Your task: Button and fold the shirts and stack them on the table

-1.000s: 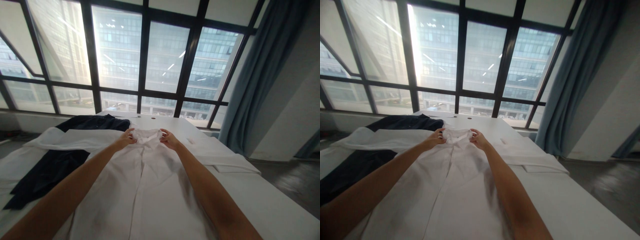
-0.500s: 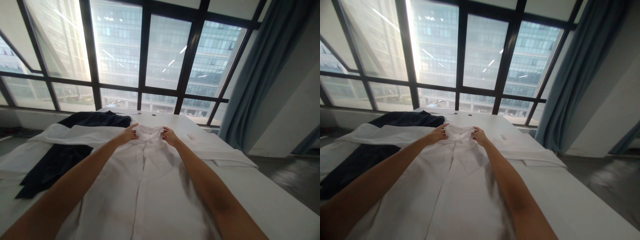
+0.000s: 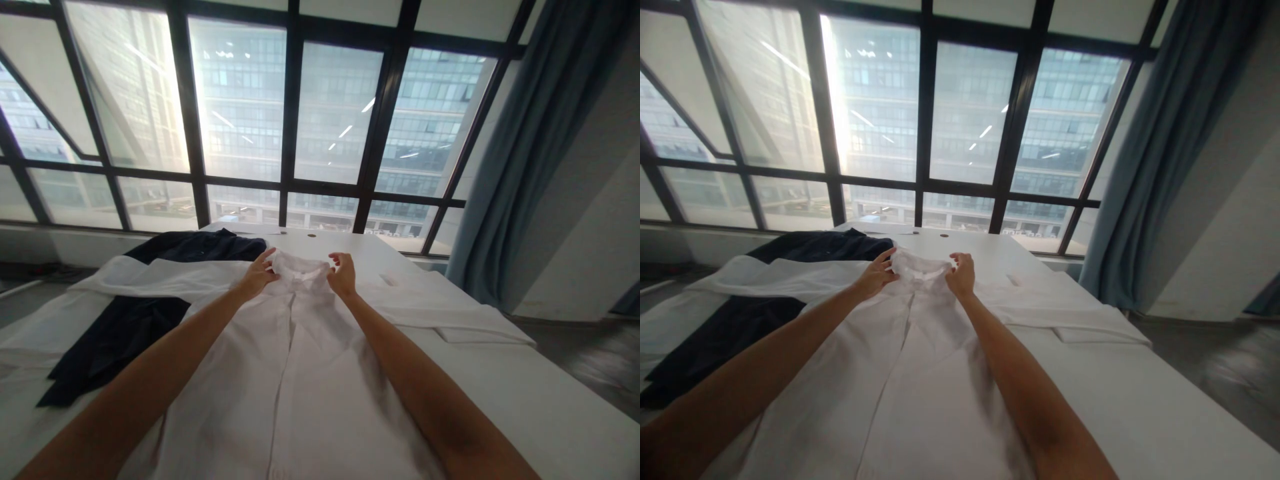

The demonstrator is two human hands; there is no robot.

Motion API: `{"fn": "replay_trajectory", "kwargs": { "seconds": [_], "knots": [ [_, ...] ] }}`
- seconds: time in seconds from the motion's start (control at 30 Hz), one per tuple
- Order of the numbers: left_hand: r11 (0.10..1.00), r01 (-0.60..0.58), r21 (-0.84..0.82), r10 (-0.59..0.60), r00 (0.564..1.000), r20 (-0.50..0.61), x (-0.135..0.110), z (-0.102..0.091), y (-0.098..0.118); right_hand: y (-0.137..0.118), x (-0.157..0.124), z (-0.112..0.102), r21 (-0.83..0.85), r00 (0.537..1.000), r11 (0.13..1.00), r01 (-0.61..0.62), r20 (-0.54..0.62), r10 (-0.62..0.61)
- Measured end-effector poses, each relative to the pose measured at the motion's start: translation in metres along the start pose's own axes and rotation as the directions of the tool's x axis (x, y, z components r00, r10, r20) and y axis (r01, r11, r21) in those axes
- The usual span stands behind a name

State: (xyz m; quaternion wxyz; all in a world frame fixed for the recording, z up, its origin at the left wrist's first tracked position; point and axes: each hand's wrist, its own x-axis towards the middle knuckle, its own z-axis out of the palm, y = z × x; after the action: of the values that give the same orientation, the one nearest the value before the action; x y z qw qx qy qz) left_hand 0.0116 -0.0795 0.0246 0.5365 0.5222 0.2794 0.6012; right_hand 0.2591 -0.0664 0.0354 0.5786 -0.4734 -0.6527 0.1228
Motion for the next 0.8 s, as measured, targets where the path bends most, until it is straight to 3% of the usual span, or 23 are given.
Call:
{"fn": "replay_trajectory", "kwargs": {
  "seconds": [0.07, 0.13, 0.23, 0.37, 0.43, 0.53, 0.6, 0.7, 0.8],
  "knots": [
    [1.0, -0.004, 0.004, 0.004, 0.998, 0.067, -0.002, 0.005, 0.003, -0.018, -0.011, 0.009, -0.119, 0.977, 0.975, 0.188, 0.121, -0.173],
    [1.0, -0.002, 0.006, 0.001, 0.991, 0.137, -0.005, 0.01, 0.008, -0.036, -0.022, 0.019, -0.159, 0.929, 0.942, 0.294, 0.278, -0.243],
    [1.0, 0.013, 0.025, -0.018, 0.984, 0.177, -0.008, 0.014, 0.015, -0.05, -0.035, 0.03, -0.217, 0.876, 0.909, 0.356, 0.415, -0.244],
    [0.995, 0.01, 0.099, -0.018, 0.996, 0.084, -0.006, 0.012, 0.02, -0.049, -0.037, 0.031, -0.296, 0.819, 0.868, 0.399, 0.542, -0.191],
    [0.988, -0.014, 0.153, 0.008, 0.999, 0.044, -0.003, 0.009, 0.02, -0.047, -0.037, 0.03, -0.341, 0.826, 0.856, 0.389, 0.54, -0.16],
    [0.945, -0.105, 0.31, 0.097, 0.994, 0.042, 0.0, 0.002, 0.02, -0.045, -0.037, 0.031, -0.401, 0.877, 0.858, 0.321, 0.468, -0.109],
    [0.839, -0.228, 0.494, 0.215, 0.973, 0.084, -0.001, -0.003, 0.023, -0.045, -0.039, 0.032, -0.41, 0.894, 0.861, 0.3, 0.435, -0.105],
    [0.511, -0.433, 0.743, 0.36, 0.892, 0.272, -0.008, -0.005, 0.034, -0.046, -0.041, 0.034, -0.403, 0.89, 0.852, 0.333, 0.432, -0.144],
    [0.227, -0.588, 0.776, 0.286, 0.802, 0.524, -0.012, 0.002, 0.05, -0.046, -0.043, 0.035, -0.395, 0.875, 0.839, 0.375, 0.45, -0.179]
  ]
}}
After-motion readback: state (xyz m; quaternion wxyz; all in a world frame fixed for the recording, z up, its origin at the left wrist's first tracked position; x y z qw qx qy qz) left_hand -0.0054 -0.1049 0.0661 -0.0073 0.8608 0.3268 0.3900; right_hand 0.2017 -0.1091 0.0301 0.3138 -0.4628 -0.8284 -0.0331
